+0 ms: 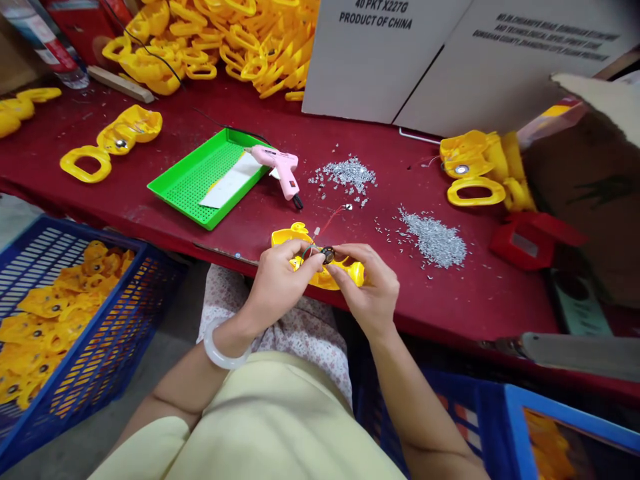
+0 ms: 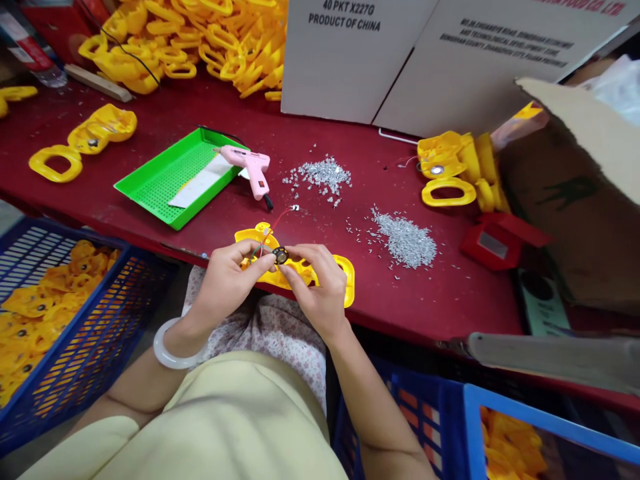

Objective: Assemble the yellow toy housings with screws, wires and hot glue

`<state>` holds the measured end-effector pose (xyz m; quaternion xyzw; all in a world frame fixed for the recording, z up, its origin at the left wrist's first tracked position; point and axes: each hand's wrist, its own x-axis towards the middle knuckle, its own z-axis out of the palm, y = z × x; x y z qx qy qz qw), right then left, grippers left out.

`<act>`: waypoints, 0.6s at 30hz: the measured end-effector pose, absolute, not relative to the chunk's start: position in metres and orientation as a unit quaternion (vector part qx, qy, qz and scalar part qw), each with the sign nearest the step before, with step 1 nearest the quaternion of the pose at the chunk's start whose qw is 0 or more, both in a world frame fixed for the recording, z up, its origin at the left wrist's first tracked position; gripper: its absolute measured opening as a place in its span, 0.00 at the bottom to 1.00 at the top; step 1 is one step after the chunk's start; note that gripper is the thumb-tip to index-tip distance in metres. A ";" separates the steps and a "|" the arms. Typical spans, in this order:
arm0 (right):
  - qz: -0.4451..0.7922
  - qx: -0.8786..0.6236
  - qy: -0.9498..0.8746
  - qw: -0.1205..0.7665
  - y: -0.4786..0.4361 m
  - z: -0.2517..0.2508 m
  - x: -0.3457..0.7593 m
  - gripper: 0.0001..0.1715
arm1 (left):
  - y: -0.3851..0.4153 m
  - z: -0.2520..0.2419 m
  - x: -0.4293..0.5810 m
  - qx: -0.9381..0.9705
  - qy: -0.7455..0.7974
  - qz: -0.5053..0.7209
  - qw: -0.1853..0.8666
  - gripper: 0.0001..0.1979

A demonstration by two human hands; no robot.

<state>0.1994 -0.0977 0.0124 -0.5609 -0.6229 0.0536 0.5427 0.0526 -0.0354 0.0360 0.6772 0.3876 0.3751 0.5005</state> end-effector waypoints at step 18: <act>0.017 -0.602 -0.667 0.438 -0.110 0.028 0.224 0.08 | -0.040 0.031 0.042 0.707 0.388 0.438 0.398 0.06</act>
